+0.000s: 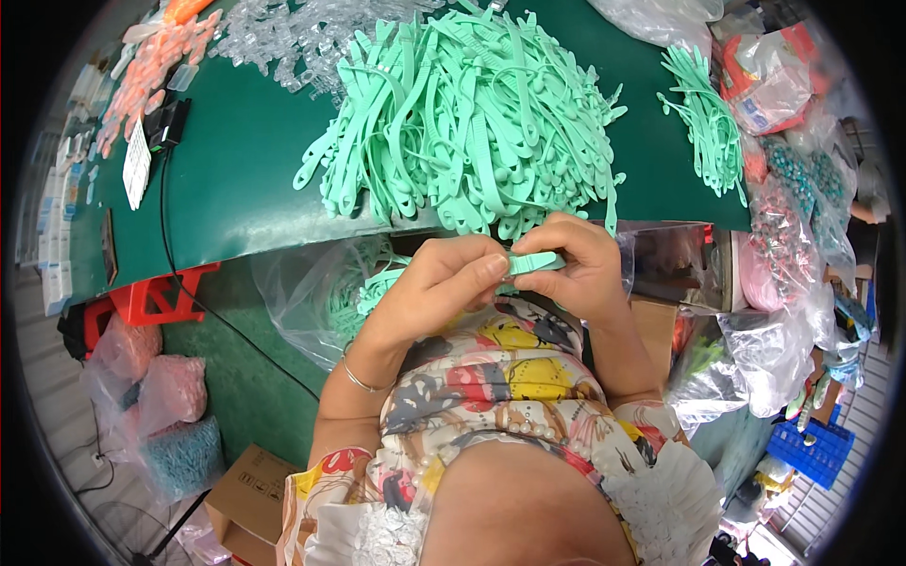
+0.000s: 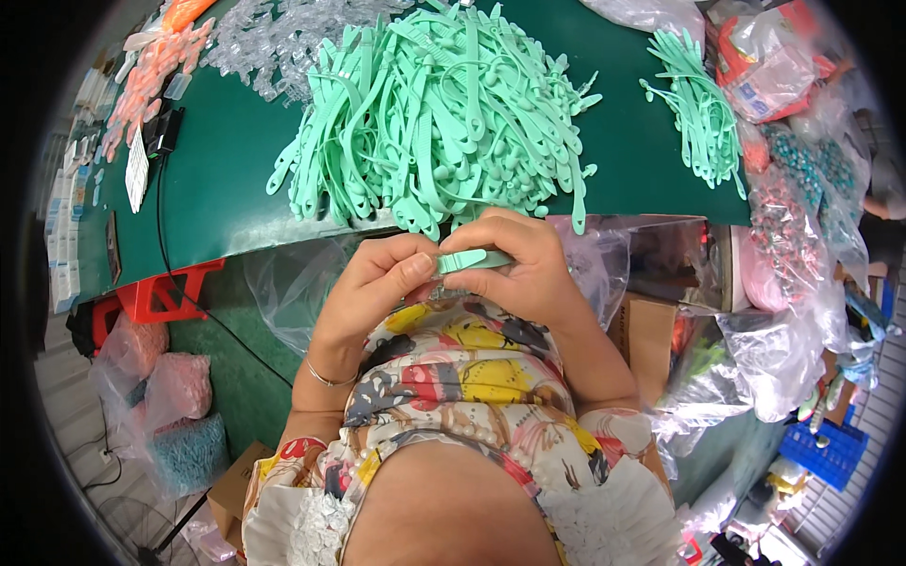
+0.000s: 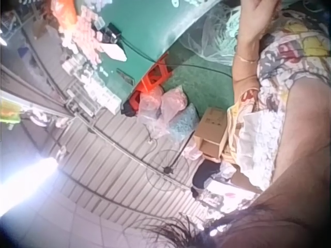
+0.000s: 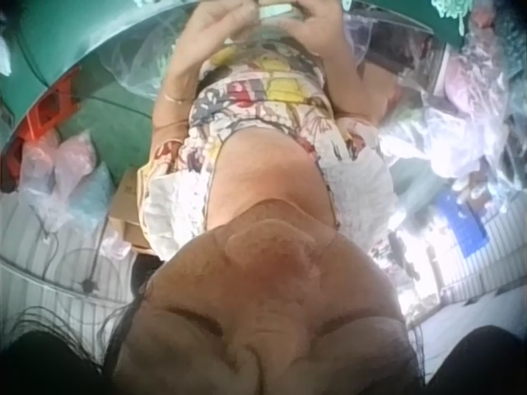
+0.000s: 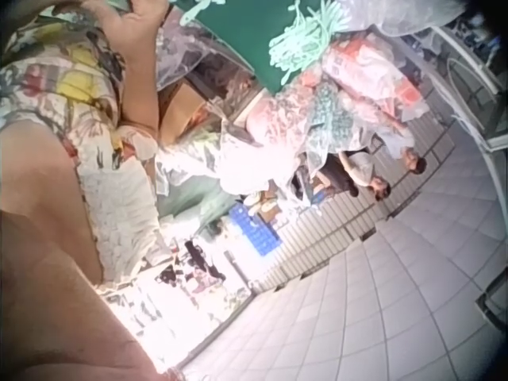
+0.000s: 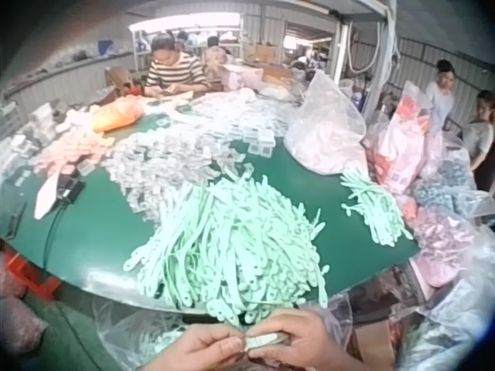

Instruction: Assembling plastic watchstraps/wristbands by inserting plastic buckles or clips into the straps manually.

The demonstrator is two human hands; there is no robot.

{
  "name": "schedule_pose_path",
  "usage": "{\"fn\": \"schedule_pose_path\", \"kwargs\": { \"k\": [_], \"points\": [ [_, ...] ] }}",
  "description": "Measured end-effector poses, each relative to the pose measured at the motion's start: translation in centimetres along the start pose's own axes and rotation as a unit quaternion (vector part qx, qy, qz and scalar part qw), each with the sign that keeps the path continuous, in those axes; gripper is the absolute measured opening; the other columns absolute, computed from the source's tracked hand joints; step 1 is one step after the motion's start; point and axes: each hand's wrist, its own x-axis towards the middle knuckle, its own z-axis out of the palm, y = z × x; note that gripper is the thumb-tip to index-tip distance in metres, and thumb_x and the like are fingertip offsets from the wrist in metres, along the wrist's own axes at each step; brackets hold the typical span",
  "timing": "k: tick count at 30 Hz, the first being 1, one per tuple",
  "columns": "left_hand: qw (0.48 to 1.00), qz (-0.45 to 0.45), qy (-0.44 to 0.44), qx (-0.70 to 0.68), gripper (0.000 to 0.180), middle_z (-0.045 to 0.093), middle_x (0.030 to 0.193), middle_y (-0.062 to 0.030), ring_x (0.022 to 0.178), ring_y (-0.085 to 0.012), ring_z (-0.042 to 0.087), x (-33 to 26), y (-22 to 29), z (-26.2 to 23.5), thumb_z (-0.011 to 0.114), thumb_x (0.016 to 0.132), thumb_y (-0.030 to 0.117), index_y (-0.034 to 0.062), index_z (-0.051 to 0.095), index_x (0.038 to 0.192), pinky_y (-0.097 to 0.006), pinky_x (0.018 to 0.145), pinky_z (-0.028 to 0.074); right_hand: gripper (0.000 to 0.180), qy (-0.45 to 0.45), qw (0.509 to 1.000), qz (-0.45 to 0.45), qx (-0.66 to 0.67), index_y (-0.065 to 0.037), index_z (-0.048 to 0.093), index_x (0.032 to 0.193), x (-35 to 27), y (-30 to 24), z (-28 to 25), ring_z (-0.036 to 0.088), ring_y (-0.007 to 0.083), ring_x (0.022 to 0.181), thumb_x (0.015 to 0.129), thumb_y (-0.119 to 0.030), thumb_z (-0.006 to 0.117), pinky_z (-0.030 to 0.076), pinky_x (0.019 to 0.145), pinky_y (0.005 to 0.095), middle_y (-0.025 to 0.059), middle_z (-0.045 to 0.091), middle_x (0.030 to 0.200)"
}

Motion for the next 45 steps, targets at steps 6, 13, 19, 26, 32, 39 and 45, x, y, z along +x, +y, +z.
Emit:
{"fn": "schedule_pose_path", "kwargs": {
  "k": [6,13,19,26,32,39,45],
  "points": [
    [0.995,0.048,-0.028,-0.086,0.022,0.050,0.066,0.0008,0.058,-0.0045,0.041,0.2,-0.8,0.0,0.049,0.089,0.019,-0.0003,0.055,0.080,-0.019,0.051,0.032,0.025,0.032,0.994,-0.002,0.105,-0.001,0.062,0.085,-0.4,0.4,0.6,0.059,0.0122,0.068,0.063,-0.004,0.074,0.044,0.060,0.0228,0.0064,0.063,0.079],
    [0.996,0.003,-0.049,-0.079,0.020,0.052,0.068,-0.0008,0.058,-0.0040,0.042,0.4,0.3,0.0,0.052,0.087,0.017,-0.0020,0.058,0.090,-0.019,0.048,0.032,0.025,0.035,0.995,0.010,0.098,-0.001,0.063,0.084,-0.2,-0.5,-0.4,0.060,0.0132,0.068,0.063,-0.006,0.075,0.044,0.061,0.0230,0.0065,0.063,0.077],
    [0.995,0.019,-0.049,0.086,0.026,0.057,0.078,-0.0023,0.059,-0.0067,0.048,-0.2,2.9,-0.2,0.058,0.082,0.016,-0.0032,0.056,0.101,-0.019,0.051,0.038,0.024,0.045,0.994,-0.016,-0.095,-0.002,0.062,0.078,-0.9,-2.4,-3.1,0.057,0.0137,0.058,0.062,-0.013,0.076,0.040,0.050,0.0240,0.0065,0.062,0.069],
    [0.895,-0.140,-0.064,0.419,0.035,0.062,0.086,-0.0166,0.067,-0.0263,0.063,-2.6,-0.4,-5.2,0.063,0.076,0.014,0.0016,0.052,0.107,-0.031,0.059,0.047,0.025,-0.090,0.968,0.167,-0.165,-0.005,0.061,0.092,-5.6,1.8,-4.3,0.059,0.0231,0.081,0.070,-0.016,0.068,0.046,0.066,0.0314,0.0092,0.062,0.090],
    [0.901,-0.124,-0.003,0.416,0.037,0.058,0.098,-0.0206,0.090,-0.0350,0.058,-3.9,-5.8,-7.2,0.064,0.074,0.014,0.0012,0.053,0.108,-0.037,0.073,0.047,0.028,-0.104,0.963,0.177,-0.176,-0.006,0.058,0.097,-8.0,4.5,-4.2,0.055,0.0266,0.089,0.074,-0.019,0.064,0.043,0.075,0.0353,0.0109,0.056,0.093],
    [0.811,-0.032,0.055,0.581,0.037,0.054,0.098,-0.0155,0.090,-0.0352,0.050,-5.4,-5.4,-6.7,0.067,0.067,0.012,0.0048,0.056,0.102,-0.041,0.076,0.042,0.005,0.245,0.936,0.129,-0.218,-0.001,0.059,0.080,-1.0,4.2,-15.0,0.051,0.0076,0.061,0.076,-0.005,0.060,0.042,0.055,0.0232,0.0044,0.057,0.069],
    [0.760,-0.041,0.030,0.648,0.039,0.054,0.100,-0.0158,0.091,-0.0355,0.050,-4.1,-4.5,-6.0,0.067,0.069,0.019,0.0070,0.055,0.105,-0.041,0.077,0.043,0.018,0.331,0.730,0.107,-0.589,-0.003,0.059,0.087,2.7,10.3,-24.6,0.056,0.0305,0.086,0.071,-0.011,0.061,0.046,0.072,0.0391,0.0139,0.059,0.088]
  ]
}}
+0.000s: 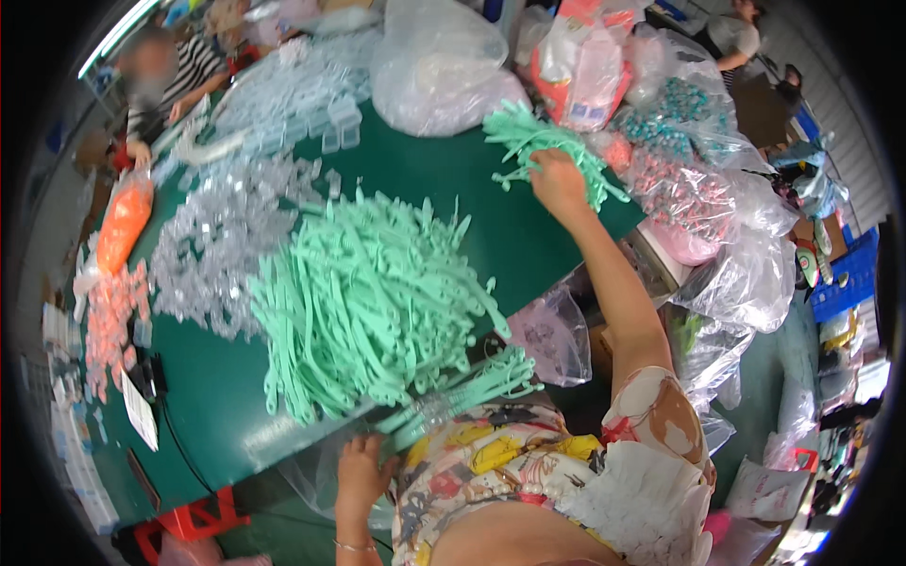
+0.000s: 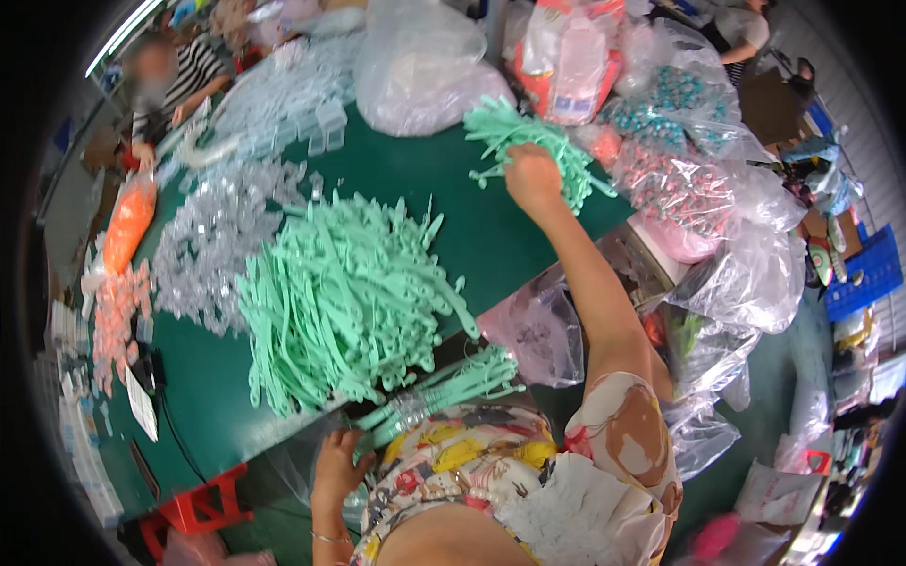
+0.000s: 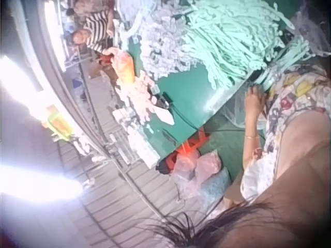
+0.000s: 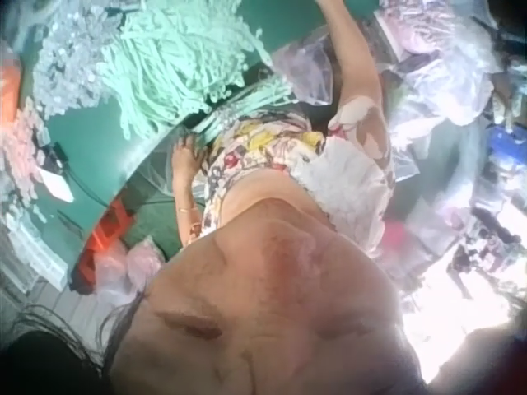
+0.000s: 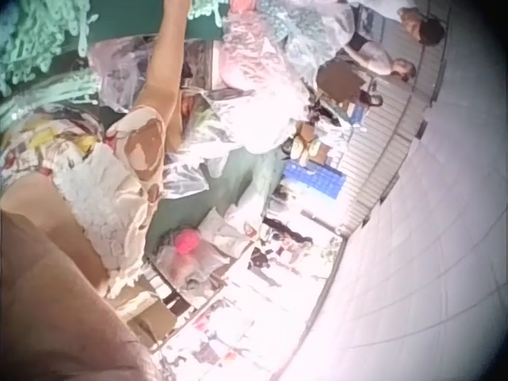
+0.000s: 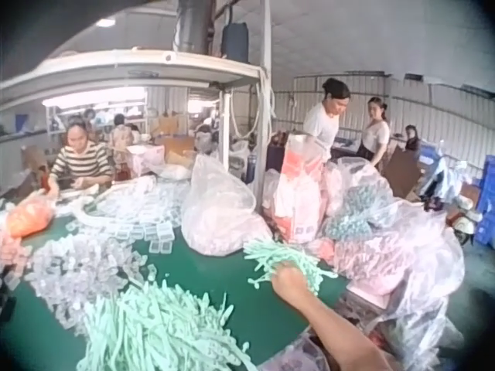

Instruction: Assembling plastic watchstraps/wristbands by inserting plastic buckles or clips into the straps manually.

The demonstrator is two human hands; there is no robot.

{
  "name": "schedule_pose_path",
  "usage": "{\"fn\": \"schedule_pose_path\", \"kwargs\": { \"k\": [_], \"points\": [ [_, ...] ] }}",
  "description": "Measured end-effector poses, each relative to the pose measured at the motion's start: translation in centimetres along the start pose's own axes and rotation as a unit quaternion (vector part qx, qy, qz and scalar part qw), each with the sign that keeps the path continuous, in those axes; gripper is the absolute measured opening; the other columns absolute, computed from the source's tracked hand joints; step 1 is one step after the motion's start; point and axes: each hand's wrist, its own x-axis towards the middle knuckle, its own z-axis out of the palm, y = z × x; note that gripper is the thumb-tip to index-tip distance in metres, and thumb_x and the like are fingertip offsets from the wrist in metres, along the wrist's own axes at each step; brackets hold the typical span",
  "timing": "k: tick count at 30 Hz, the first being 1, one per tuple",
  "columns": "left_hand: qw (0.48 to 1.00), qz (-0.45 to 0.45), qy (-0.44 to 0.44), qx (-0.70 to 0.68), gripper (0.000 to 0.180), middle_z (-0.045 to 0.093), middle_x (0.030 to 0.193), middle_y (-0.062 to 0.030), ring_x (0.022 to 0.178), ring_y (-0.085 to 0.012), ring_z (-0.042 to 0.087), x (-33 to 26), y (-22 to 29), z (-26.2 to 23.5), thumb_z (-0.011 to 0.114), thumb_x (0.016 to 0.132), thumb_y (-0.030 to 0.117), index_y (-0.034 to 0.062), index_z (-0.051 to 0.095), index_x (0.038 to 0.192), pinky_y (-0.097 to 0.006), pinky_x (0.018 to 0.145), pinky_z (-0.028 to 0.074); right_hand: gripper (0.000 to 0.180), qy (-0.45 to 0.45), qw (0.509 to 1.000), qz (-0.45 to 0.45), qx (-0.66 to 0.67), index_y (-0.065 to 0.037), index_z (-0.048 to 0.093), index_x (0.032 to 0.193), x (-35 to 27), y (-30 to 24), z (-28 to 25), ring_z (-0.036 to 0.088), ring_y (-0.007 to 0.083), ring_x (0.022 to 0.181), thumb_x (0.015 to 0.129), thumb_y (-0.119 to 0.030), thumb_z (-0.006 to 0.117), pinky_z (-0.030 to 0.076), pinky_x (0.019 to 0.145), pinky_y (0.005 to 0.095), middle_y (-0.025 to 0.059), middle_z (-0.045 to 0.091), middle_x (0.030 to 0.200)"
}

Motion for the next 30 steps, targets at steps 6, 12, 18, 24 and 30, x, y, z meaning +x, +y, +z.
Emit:
{"fn": "schedule_pose_path", "kwargs": {
  "k": [6,12,18,24,30],
  "points": [
    [0.991,0.097,-0.070,-0.055,0.035,0.058,0.093,-0.0171,0.084,-0.0347,0.057,1.9,2.7,-2.1,0.065,0.074,0.022,0.0058,0.057,0.103,-0.039,0.069,0.046,0.017,-0.205,0.959,0.148,-0.126,-0.001,0.065,0.081,5.3,-0.5,3.7,0.062,0.0327,0.082,0.070,-0.009,0.055,0.050,0.071,0.0410,0.0185,0.063,0.088],
    [0.940,0.198,-0.105,-0.257,0.023,0.060,0.082,-0.0099,0.075,-0.0207,0.059,3.8,8.1,-9.2,0.059,0.080,0.021,0.0049,0.060,0.098,-0.030,0.064,0.046,0.019,-0.241,0.951,0.187,-0.057,0.000,0.064,0.079,5.5,-1.4,0.7,0.061,0.0333,0.081,0.069,-0.011,0.053,0.049,0.068,0.0423,0.0191,0.063,0.085],
    [0.943,0.217,0.190,-0.164,0.022,0.060,0.084,-0.0129,0.077,-0.0265,0.057,11.7,8.7,-12.3,0.061,0.072,0.001,0.0017,0.059,0.093,-0.032,0.066,0.045,0.018,-0.220,0.937,0.230,0.142,0.000,0.061,0.079,3.2,-1.8,-2.5,0.062,0.0236,0.071,0.072,-0.015,0.055,0.049,0.060,0.0349,0.0169,0.062,0.080],
    [0.957,0.191,0.208,0.061,0.026,0.056,0.093,-0.0120,0.086,-0.0304,0.054,17.6,7.7,-11.5,0.061,0.069,0.006,0.0079,0.059,0.095,-0.038,0.072,0.045,0.018,-0.197,0.710,0.255,0.626,0.000,0.054,0.084,2.0,-4.6,-4.1,0.037,0.0085,0.047,0.081,-0.017,0.056,0.028,0.040,0.0241,0.0008,0.044,0.062],
    [0.943,0.201,0.258,0.067,0.011,0.054,0.080,-0.0104,0.072,-0.0302,0.055,19.5,7.7,-11.6,0.058,0.073,0.006,0.0072,0.058,0.084,-0.038,0.062,0.045,0.020,-0.269,0.627,0.256,0.685,0.001,0.046,0.098,-1.4,-7.7,-6.8,0.050,0.0148,0.059,0.081,-0.008,0.050,0.041,0.053,0.0259,0.0059,0.050,0.067]
  ]
}}
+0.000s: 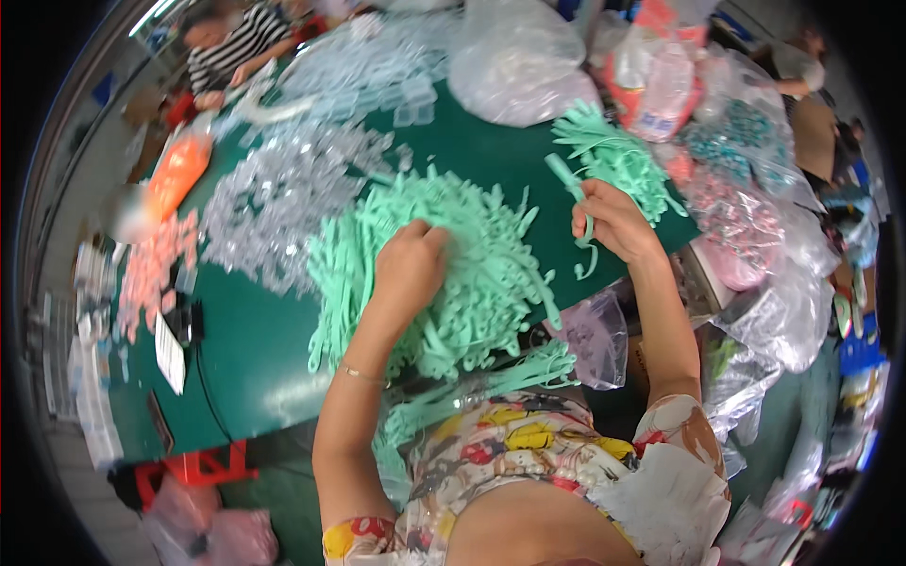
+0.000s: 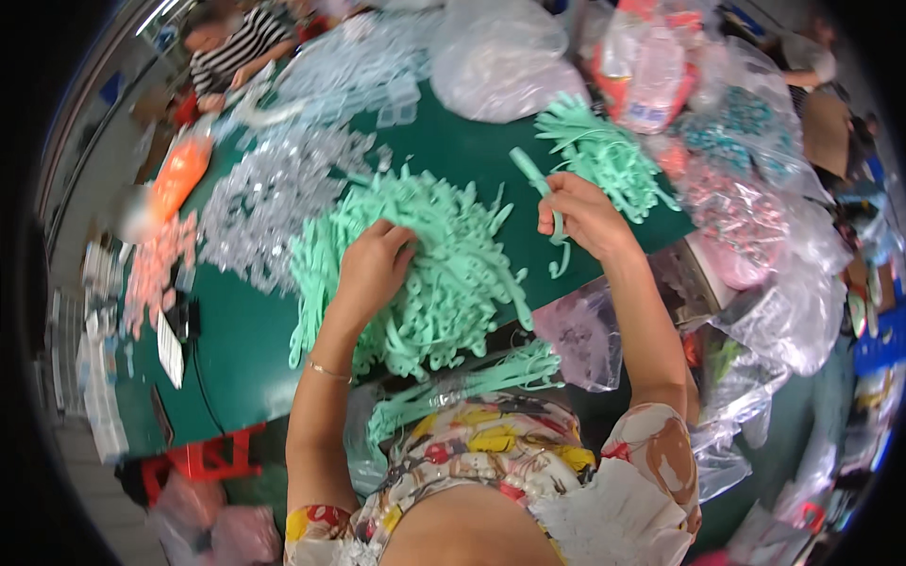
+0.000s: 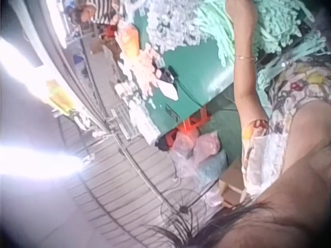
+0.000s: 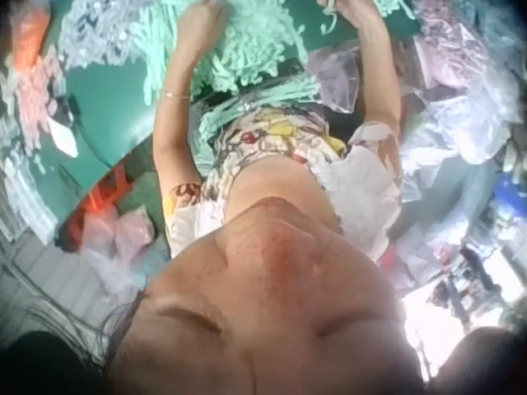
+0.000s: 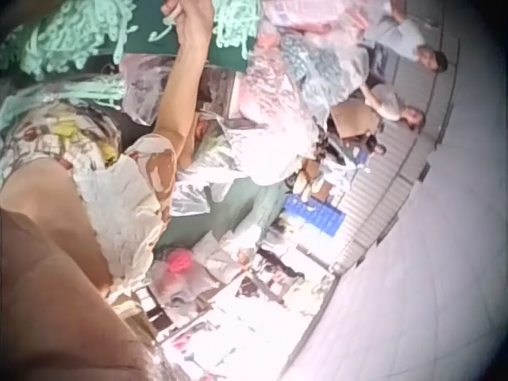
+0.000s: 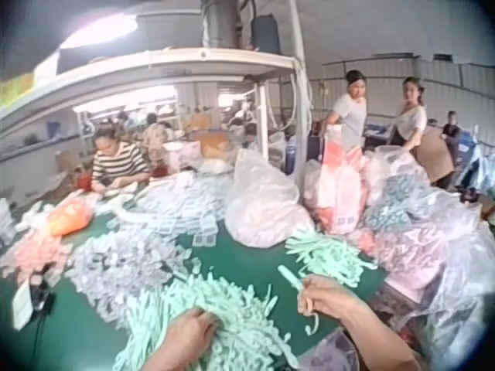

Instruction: Assembling plastic watchstraps/wristbands by inserting plastic buckles or clips into the straps manually.

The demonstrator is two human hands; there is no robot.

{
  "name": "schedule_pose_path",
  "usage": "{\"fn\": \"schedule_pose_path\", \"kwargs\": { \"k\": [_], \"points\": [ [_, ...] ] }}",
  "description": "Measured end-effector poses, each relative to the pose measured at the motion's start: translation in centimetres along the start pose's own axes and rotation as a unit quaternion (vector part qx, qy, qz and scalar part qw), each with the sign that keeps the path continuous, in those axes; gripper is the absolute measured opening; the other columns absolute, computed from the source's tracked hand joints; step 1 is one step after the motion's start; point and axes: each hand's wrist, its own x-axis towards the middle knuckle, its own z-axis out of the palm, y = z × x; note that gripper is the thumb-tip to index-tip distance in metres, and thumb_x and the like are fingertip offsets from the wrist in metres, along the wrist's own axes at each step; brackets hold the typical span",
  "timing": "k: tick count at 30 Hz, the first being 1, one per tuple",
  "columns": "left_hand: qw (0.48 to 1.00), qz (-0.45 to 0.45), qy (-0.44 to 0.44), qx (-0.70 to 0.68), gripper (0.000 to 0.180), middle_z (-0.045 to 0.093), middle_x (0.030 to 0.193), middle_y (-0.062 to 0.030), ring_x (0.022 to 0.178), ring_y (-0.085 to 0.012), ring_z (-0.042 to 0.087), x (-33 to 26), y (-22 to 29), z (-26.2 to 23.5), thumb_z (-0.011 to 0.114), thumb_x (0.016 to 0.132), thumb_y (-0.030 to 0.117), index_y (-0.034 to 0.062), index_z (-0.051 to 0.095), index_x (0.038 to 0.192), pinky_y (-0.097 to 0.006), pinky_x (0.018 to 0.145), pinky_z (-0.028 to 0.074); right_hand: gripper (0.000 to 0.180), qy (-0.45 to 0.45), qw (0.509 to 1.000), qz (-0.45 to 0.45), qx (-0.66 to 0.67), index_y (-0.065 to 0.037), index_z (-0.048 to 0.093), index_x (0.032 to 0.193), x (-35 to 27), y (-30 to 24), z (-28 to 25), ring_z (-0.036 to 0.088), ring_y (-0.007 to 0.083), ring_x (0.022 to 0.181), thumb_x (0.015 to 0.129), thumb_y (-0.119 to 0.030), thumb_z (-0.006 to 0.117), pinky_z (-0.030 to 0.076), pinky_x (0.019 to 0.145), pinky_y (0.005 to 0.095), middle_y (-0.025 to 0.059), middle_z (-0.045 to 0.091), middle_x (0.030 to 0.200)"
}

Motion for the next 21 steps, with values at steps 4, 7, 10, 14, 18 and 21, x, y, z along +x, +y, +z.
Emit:
{"fn": "schedule_pose_path", "kwargs": {
  "k": [4,7,10,14,18,21],
  "points": [
    [0.999,-0.031,0.005,-0.038,0.007,0.052,0.077,-0.0091,0.065,-0.0279,0.055,-0.5,-0.9,0.6,0.057,0.074,0.005,0.0064,0.056,0.081,-0.036,0.059,0.044,0.020,-0.066,0.994,0.037,0.074,-0.001,0.046,0.099,0.1,2.6,2.9,0.047,0.0131,0.055,0.082,-0.009,0.051,0.039,0.051,0.0245,0.0033,0.046,0.063],
    [0.998,-0.041,0.014,-0.044,0.007,0.052,0.077,-0.0091,0.065,-0.0277,0.055,-1.3,-0.9,0.3,0.057,0.075,0.005,0.0066,0.057,0.082,-0.035,0.058,0.044,0.016,-0.098,0.991,0.086,0.005,-0.001,0.051,0.093,1.1,3.5,5.0,0.038,0.0058,0.053,0.082,-0.013,0.052,0.030,0.048,0.0223,-0.0007,0.042,0.060],
    [0.998,-0.045,0.016,-0.041,0.009,0.053,0.076,-0.0090,0.065,-0.0272,0.055,-2.1,-0.8,0.2,0.058,0.074,0.005,0.0065,0.057,0.083,-0.035,0.058,0.044,0.019,-0.071,0.976,0.060,-0.195,0.000,0.056,0.086,2.7,3.3,8.3,0.042,0.0073,0.055,0.081,-0.018,0.056,0.034,0.050,0.0244,0.0006,0.047,0.059],
    [0.997,-0.060,0.022,-0.037,0.012,0.054,0.076,-0.0092,0.067,-0.0266,0.055,-3.0,0.6,-0.5,0.060,0.072,0.005,0.0061,0.059,0.084,-0.035,0.059,0.044,0.027,-0.070,0.908,-0.133,-0.390,0.003,0.061,0.084,5.3,5.2,10.7,0.056,0.0183,0.062,0.079,-0.024,0.058,0.043,0.058,0.0325,0.0117,0.061,0.072],
    [0.997,-0.015,0.065,-0.040,0.010,0.054,0.074,-0.0078,0.072,-0.0269,0.054,-3.8,0.5,0.0,0.058,0.070,0.007,0.0061,0.061,0.080,-0.038,0.063,0.044,0.037,-0.023,0.846,-0.177,-0.502,0.004,0.057,0.066,8.0,5.6,13.7,0.054,0.0358,0.064,0.076,-0.032,0.059,0.041,0.055,0.0413,0.0201,0.057,0.069],
    [0.996,-0.002,0.085,-0.023,0.010,0.054,0.073,-0.0067,0.070,-0.0259,0.053,-4.0,0.4,0.6,0.058,0.070,0.007,0.0064,0.060,0.080,-0.037,0.061,0.043,0.037,-0.042,0.770,-0.092,-0.630,0.002,0.058,0.066,9.2,4.2,15.9,0.056,0.0336,0.064,0.073,-0.034,0.061,0.043,0.056,0.0404,0.0184,0.058,0.068]
  ]
}}
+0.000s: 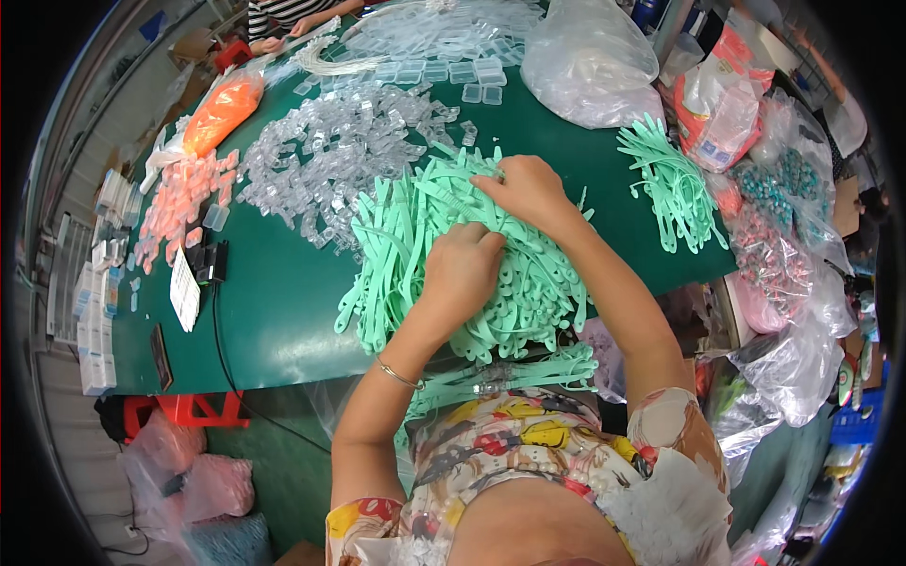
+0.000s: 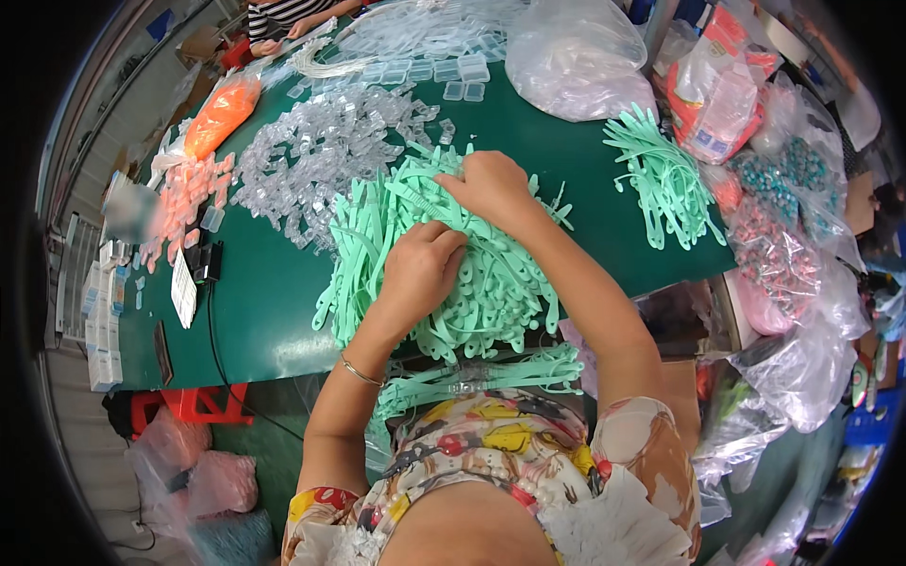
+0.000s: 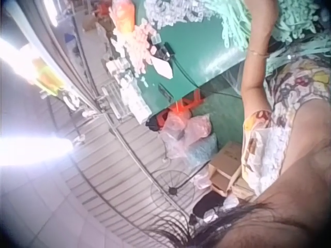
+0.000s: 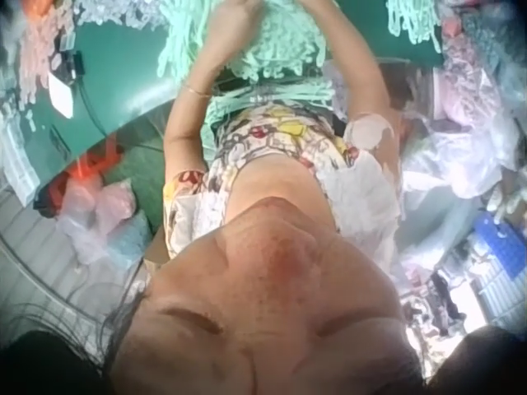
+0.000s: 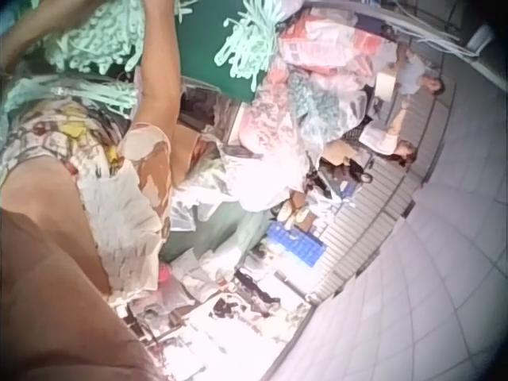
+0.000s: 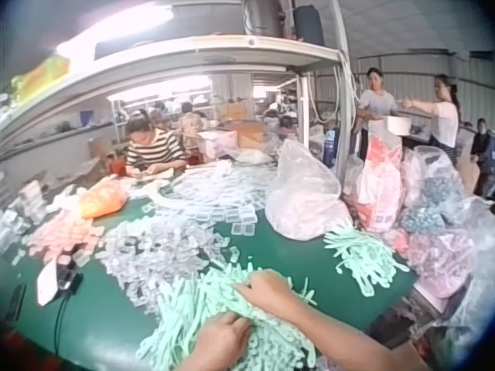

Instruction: Assembling plastic watchstraps/wristbands by inserting plastic buckles or clips into the straps manually.

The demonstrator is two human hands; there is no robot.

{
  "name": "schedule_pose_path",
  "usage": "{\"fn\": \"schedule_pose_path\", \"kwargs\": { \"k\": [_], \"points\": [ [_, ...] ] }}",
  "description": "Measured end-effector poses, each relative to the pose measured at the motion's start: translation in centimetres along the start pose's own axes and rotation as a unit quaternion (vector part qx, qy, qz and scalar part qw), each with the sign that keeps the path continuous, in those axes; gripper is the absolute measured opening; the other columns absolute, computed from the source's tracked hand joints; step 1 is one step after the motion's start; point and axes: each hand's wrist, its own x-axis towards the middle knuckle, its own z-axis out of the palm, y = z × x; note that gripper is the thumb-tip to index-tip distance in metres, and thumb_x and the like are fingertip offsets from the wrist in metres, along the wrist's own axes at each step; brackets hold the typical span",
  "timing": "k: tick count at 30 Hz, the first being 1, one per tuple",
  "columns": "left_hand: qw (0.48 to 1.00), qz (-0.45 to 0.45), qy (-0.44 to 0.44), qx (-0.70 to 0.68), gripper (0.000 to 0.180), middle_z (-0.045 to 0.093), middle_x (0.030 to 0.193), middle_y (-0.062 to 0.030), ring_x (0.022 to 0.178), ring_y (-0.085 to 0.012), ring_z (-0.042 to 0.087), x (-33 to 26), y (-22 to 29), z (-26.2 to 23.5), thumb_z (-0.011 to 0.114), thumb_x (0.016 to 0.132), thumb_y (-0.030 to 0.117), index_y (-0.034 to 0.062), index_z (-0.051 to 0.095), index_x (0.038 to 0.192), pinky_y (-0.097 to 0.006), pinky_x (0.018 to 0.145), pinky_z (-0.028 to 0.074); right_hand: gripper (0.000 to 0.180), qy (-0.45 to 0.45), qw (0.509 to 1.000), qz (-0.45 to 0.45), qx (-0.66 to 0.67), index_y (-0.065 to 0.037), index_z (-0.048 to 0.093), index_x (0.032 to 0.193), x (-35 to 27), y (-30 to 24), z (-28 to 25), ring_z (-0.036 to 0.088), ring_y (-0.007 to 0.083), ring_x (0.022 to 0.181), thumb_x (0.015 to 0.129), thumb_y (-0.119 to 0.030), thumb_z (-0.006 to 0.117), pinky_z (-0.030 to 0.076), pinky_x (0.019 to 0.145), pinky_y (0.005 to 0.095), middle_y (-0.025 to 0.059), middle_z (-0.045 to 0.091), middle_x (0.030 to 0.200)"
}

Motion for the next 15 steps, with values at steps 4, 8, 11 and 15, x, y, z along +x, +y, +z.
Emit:
{"fn": "schedule_pose_path", "kwargs": {
  "k": [4,8,11,15],
  "points": [
    [1.000,-0.016,-0.026,-0.007,0.010,0.056,0.076,-0.0074,0.073,-0.0265,0.054,0.1,0.3,-0.3,0.059,0.071,0.005,0.0048,0.060,0.081,-0.035,0.065,0.044,0.034,0.017,1.000,-0.016,-0.011,0.001,0.059,0.069,1.3,0.4,1.9,0.057,0.0328,0.067,0.073,-0.033,0.061,0.044,0.058,0.0377,0.0174,0.060,0.072],
    [0.996,-0.041,-0.040,-0.067,0.015,0.056,0.079,-0.0082,0.075,-0.0275,0.054,0.4,0.3,-1.2,0.060,0.071,0.005,0.0048,0.059,0.086,-0.036,0.065,0.044,0.024,0.112,0.966,-0.070,0.221,-0.001,0.060,0.079,1.3,3.0,1.8,0.056,0.0205,0.063,0.074,-0.025,0.059,0.044,0.058,0.0300,0.0079,0.059,0.072],
    [0.993,-0.062,0.051,-0.091,0.019,0.056,0.084,-0.0099,0.078,-0.0290,0.053,1.3,-0.2,-1.8,0.060,0.072,0.006,0.0047,0.057,0.091,-0.037,0.066,0.044,0.021,0.068,0.890,-0.051,0.449,-0.002,0.056,0.090,-0.5,1.6,-1.5,0.046,0.0101,0.054,0.079,-0.020,0.056,0.036,0.050,0.0235,0.0002,0.050,0.063],
    [0.996,-0.005,0.073,-0.058,0.020,0.057,0.088,-0.0119,0.082,-0.0314,0.054,5.2,-2.0,-0.8,0.059,0.073,0.005,0.0051,0.056,0.092,-0.040,0.068,0.044,0.023,0.037,0.771,-0.059,0.634,-0.002,0.054,0.094,-2.6,1.9,-5.2,0.037,0.0050,0.049,0.091,-0.024,0.047,0.026,0.044,0.0192,-0.0027,0.041,0.053]
  ]
}}
